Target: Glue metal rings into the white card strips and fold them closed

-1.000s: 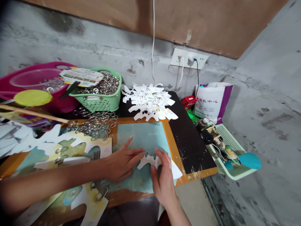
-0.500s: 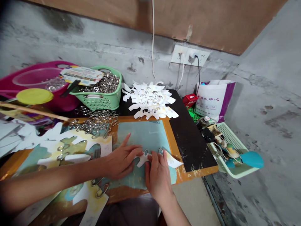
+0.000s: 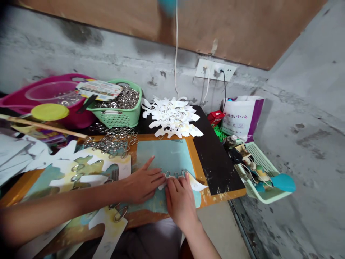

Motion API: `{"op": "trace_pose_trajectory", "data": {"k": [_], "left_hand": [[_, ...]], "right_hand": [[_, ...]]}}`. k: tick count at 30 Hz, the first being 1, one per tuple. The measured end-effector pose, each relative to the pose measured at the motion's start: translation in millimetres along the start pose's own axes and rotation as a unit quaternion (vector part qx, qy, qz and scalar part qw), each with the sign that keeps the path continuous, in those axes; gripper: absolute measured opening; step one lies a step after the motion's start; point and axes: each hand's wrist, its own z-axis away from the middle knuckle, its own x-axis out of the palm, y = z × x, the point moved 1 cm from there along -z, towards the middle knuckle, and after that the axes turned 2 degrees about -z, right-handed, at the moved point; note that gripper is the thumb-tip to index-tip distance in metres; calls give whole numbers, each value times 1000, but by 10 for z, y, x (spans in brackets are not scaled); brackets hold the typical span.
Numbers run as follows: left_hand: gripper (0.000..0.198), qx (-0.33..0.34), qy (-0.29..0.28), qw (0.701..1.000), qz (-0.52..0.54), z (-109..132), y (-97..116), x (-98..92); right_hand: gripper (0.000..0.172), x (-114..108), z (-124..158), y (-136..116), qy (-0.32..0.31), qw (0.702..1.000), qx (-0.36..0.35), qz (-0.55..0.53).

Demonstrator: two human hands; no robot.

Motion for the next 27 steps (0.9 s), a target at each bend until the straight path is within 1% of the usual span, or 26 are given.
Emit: {"op": "trace_pose_trajectory", "data": {"k": [2,5,7,9,10,11,12,13,14,15,16,17,18,19,20,22,23,25,26,27], "left_hand": [[30,3,3,1000,-6,8,16,5],[26,-18,2,1000,-9,-6,46,-25],[26,-32,6,999,-7,-18,62,-59],[28,-45,15,999,-7,-19,71,-86],[29,-52,18,998,-9,-15,72,-90],[30,-57,21,998,-12,-8,73,-87],[31,-61,23,998,-16,0,74,-76],[32,-62,24,998,-20,10,77,-59],[33,-61,25,998,-23,21,81,-39],[35,-60,26,998,-26,34,88,-18],[36,-60,26,997,-28,49,96,0],[37,-63,25,997,-27,68,105,12],[38,-67,27,997,-25,90,115,15],[40,-71,30,997,-19,115,125,7],[42,-76,36,996,-8,143,133,-12],[49,-97,64,993,29,195,138,-84],[53,-124,93,987,48,215,132,-135],[60,-210,159,962,76,230,104,-257],[65,-252,184,946,86,221,89,-323],[67,-282,189,935,100,202,75,-388]], "right_hand": [[23,-7,-12,-50,-1,1000,-1,11],[17,-18,-53,-71,8,1000,12,12],[16,-53,-76,-3,2,999,20,-36],[19,-131,-86,134,23,990,55,-129],[21,-184,-87,215,56,978,89,-179],[23,-244,-87,294,116,962,131,-208],[26,-301,-90,358,176,948,162,-210],[29,-349,-100,398,223,940,176,-189],[30,-381,-121,412,242,944,167,-150],[29,-391,-153,402,227,958,139,-106],[26,-380,-193,374,185,975,103,-63],[22,-351,-236,338,126,989,68,-30],[16,-312,-278,300,65,997,42,-8],[12,-273,-316,269,15,999,30,4],[7,-241,-349,245,-20,999,31,8],[4,-220,-396,214,-52,997,48,-6],[5,-235,-411,198,-59,996,56,-24],[7,-309,-431,142,-65,993,58,-74],[7,-364,-438,96,-67,991,54,-101],[8,-425,-445,36,-67,989,48,-126]]}}
